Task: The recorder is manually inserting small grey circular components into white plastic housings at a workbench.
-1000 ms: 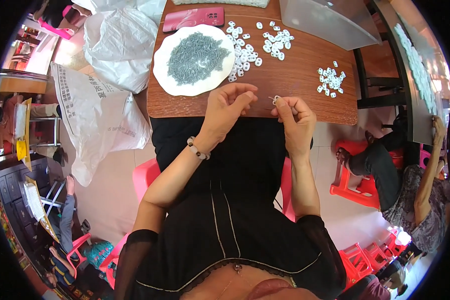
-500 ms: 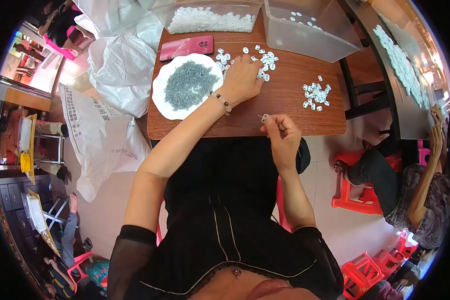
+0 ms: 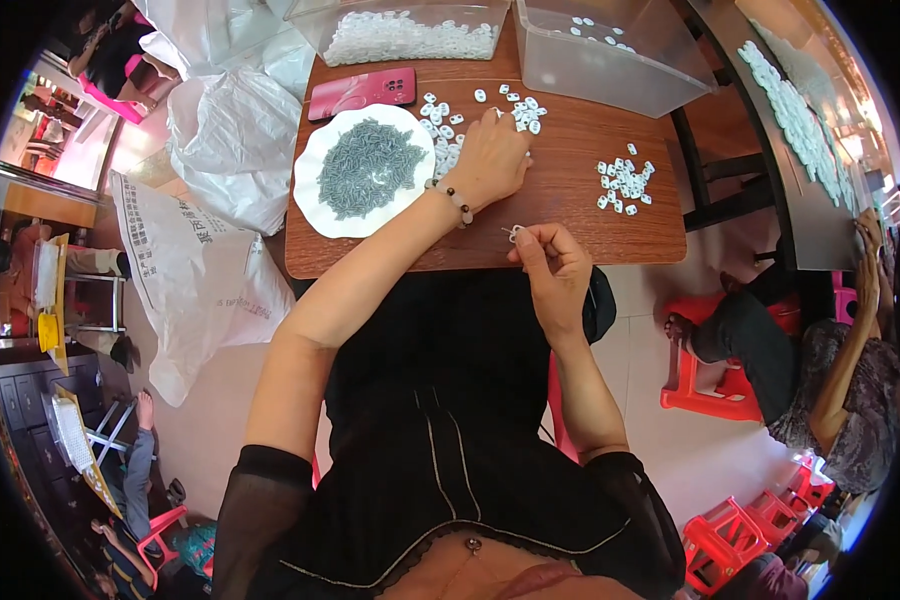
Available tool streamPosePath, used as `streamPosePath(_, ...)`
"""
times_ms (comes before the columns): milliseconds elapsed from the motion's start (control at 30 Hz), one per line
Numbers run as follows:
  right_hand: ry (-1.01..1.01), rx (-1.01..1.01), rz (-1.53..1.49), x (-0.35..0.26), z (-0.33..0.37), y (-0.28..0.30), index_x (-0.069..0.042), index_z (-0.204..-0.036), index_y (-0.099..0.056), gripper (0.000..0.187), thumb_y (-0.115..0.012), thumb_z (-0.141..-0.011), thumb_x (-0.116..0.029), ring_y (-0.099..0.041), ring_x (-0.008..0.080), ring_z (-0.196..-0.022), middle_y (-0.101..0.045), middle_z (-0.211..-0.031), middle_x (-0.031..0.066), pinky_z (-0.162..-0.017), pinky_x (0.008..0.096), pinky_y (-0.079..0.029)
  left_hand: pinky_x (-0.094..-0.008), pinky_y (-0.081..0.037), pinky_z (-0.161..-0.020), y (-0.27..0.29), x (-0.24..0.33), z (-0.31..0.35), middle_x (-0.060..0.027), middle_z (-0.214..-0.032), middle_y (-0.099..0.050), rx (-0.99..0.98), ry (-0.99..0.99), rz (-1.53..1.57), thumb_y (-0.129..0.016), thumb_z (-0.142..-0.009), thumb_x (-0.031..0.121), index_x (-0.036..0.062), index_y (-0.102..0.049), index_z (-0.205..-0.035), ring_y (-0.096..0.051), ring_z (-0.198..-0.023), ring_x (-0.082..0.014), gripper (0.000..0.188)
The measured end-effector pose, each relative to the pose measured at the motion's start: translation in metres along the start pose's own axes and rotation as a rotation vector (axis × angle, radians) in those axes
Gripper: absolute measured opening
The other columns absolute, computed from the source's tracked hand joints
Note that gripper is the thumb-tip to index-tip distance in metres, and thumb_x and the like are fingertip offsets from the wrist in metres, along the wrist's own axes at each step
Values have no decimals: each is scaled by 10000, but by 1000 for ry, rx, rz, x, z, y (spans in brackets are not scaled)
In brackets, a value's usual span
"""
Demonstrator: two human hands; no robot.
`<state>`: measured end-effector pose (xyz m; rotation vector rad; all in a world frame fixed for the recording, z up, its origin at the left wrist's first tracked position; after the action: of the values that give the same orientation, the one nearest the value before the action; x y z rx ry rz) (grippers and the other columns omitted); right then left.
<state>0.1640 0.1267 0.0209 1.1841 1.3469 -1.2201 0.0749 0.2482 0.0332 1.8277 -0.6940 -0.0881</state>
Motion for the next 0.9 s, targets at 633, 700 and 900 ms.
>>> streamPosePath(633,-6,-17,-79,5,1,-3,-7,-907,-615,126,-602,-939,-129,-552,43,-687,-631,-767,15,-619,175,-408,-253,-499,-715,-9,-12,127,-94,-935,-685,-26,952,2006,-596,-933,236,-5,-636,-1057,-609,-783,-117,273)
streamPosePath(700,-5,-35,-79,6,3,-6,5,-912,-608,125,-603,-938,-117,-578,48,-702,-638,-782,20,-620,172,-421,-251,-502,-722,-7,-7,137,-95,-949,-684,-26,950,2035,-598,-931,223,-7,-632,-1073,-609,-790,-114,272)
streamPosePath(900,-14,-38,-69,2,8,-13,-7,-912,-620,134,-586,-947,-131,-537,52,-674,-627,-763,23,-623,186,-410,-225,-513,-754,1,1,156,-86,-990,-681,0,929,2012,-614,-916,126,-18,-612,-1134,-614,-808,-99,261)
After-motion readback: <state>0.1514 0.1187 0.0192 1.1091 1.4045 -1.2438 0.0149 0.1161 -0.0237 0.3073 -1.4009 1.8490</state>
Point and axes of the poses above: each hand's wrist, its own z-axis away from the middle knuckle, its own y-axis out of the back of the hand, x = y × z, the point moved 10 cm from there along -z, towards the middle knuckle
